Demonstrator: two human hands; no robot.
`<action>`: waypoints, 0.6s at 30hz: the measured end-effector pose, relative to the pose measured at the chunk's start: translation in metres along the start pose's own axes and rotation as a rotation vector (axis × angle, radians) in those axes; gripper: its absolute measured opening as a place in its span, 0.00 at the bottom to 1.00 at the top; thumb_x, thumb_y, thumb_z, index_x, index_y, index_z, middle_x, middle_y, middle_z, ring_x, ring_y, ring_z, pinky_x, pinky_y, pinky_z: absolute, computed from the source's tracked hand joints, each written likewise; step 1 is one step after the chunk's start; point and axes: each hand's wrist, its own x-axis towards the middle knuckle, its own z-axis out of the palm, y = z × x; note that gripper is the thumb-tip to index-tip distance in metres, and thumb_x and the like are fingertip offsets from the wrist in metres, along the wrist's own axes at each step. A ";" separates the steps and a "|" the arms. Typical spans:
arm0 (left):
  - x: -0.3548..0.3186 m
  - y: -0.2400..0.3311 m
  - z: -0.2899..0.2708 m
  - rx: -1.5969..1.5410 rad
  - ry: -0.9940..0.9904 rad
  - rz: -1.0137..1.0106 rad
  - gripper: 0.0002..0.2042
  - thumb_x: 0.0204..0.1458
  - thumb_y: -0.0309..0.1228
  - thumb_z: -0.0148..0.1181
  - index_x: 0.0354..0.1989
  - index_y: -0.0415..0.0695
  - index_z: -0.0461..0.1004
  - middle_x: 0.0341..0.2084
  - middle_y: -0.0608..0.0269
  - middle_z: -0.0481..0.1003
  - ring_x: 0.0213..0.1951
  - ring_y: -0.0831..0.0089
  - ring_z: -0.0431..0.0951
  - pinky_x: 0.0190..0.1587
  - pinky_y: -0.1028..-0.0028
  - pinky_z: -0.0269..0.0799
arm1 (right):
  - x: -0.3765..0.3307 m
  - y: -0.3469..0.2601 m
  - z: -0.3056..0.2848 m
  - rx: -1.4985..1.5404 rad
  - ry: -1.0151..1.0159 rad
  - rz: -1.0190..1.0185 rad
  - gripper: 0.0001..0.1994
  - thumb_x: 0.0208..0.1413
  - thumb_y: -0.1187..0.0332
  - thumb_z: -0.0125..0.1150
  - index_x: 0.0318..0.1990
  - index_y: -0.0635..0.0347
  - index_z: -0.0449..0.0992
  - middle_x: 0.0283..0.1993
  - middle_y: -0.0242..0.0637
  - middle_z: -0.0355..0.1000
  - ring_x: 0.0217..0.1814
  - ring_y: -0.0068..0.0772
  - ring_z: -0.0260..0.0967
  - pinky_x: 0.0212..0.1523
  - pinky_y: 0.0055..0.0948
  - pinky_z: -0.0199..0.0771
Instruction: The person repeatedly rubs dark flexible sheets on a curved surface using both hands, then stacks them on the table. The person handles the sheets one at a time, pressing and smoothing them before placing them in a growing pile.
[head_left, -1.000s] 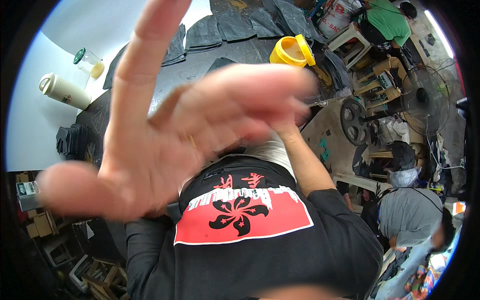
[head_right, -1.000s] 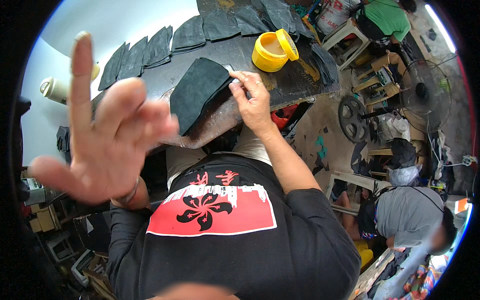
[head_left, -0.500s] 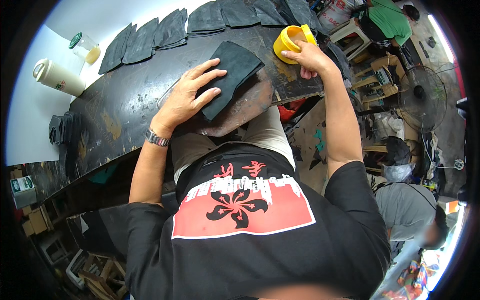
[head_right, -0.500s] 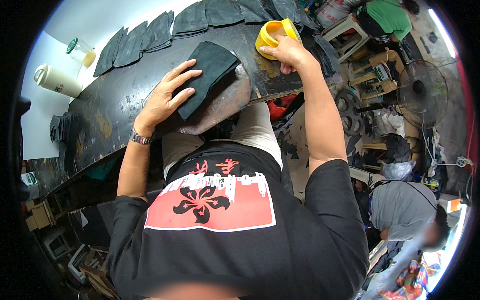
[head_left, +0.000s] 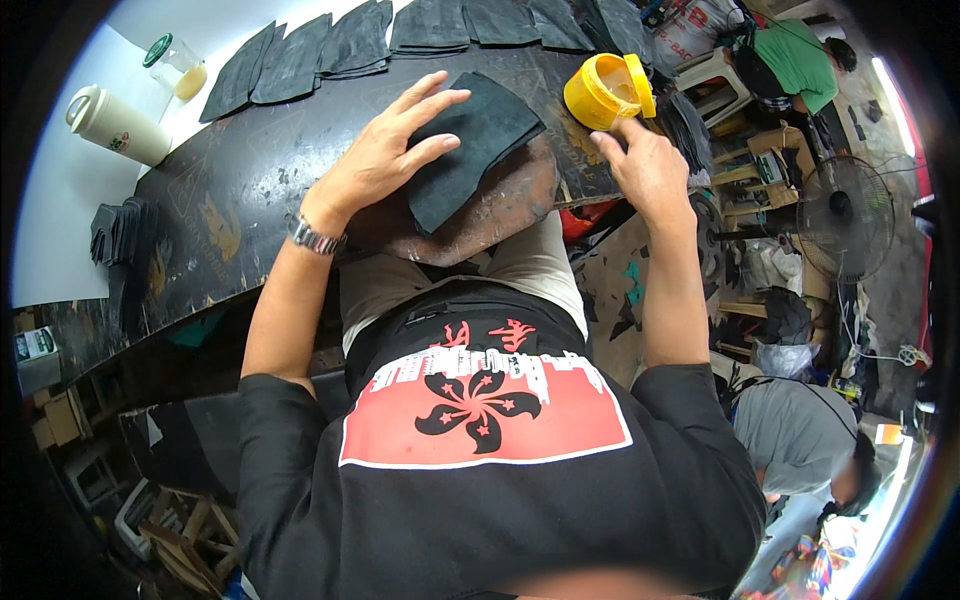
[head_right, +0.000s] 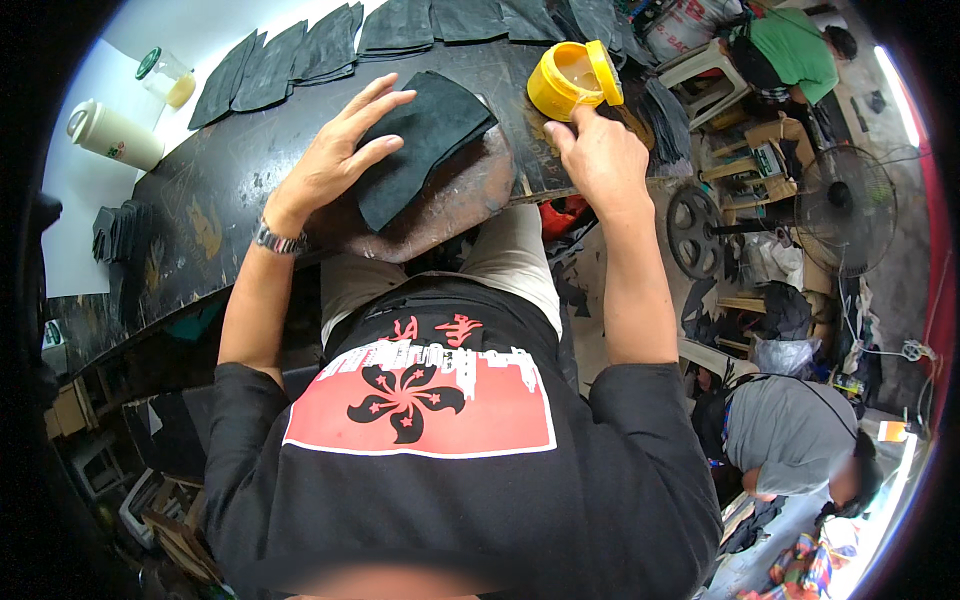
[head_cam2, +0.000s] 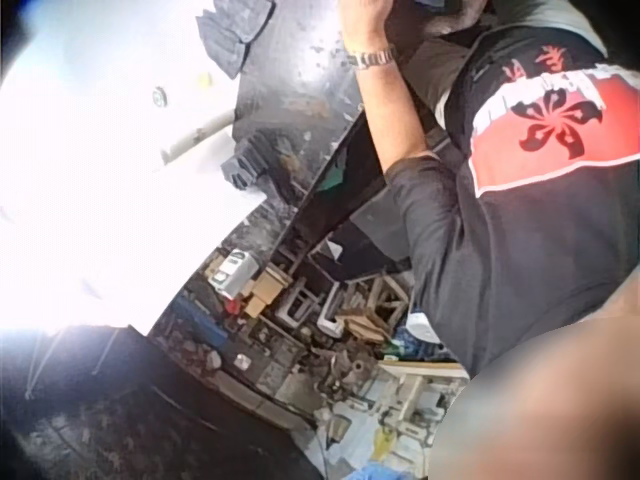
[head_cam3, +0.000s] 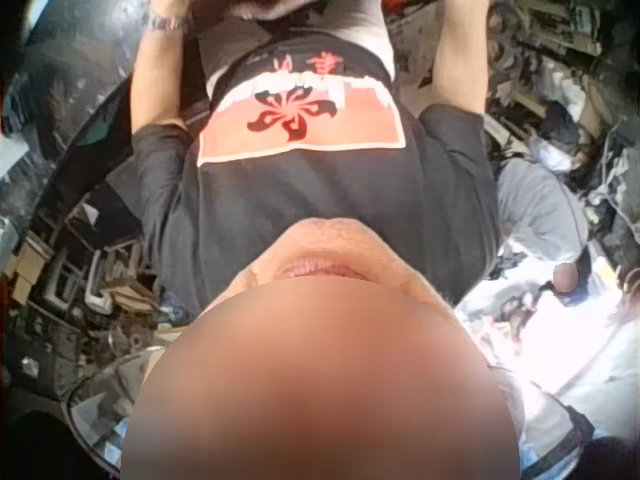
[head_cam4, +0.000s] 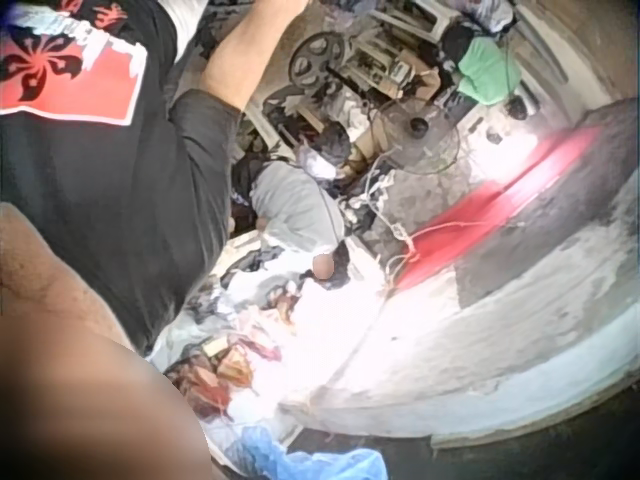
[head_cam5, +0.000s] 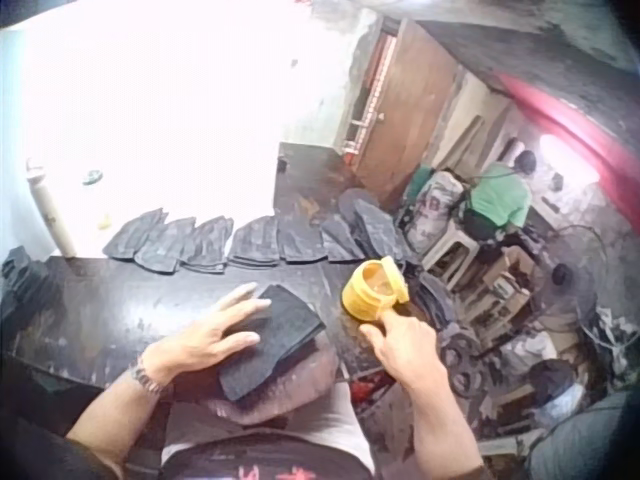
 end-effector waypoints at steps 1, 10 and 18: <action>0.005 -0.002 0.001 0.015 -0.043 -0.009 0.22 0.63 0.41 0.59 0.66 0.52 0.71 0.72 0.49 0.59 0.69 0.48 0.65 0.68 0.58 0.64 | -0.004 0.000 -0.004 0.037 -0.112 -0.053 0.20 0.63 0.47 0.59 0.44 0.55 0.84 0.36 0.50 0.80 0.41 0.54 0.78 0.44 0.41 0.76; 0.023 -0.016 0.012 0.005 -0.091 0.006 0.18 0.64 0.39 0.59 0.61 0.53 0.76 0.70 0.51 0.63 0.64 0.46 0.70 0.66 0.58 0.67 | -0.019 -0.046 0.073 0.565 0.074 -0.384 0.30 0.68 0.38 0.44 0.67 0.43 0.73 0.77 0.54 0.53 0.81 0.61 0.39 0.74 0.68 0.35; 0.025 -0.024 0.014 0.071 -0.131 0.030 0.20 0.66 0.42 0.55 0.65 0.58 0.72 0.72 0.55 0.60 0.66 0.47 0.68 0.67 0.57 0.66 | -0.038 -0.072 0.094 0.235 0.275 -0.294 0.46 0.62 0.31 0.46 0.73 0.62 0.58 0.79 0.58 0.46 0.83 0.59 0.36 0.73 0.74 0.32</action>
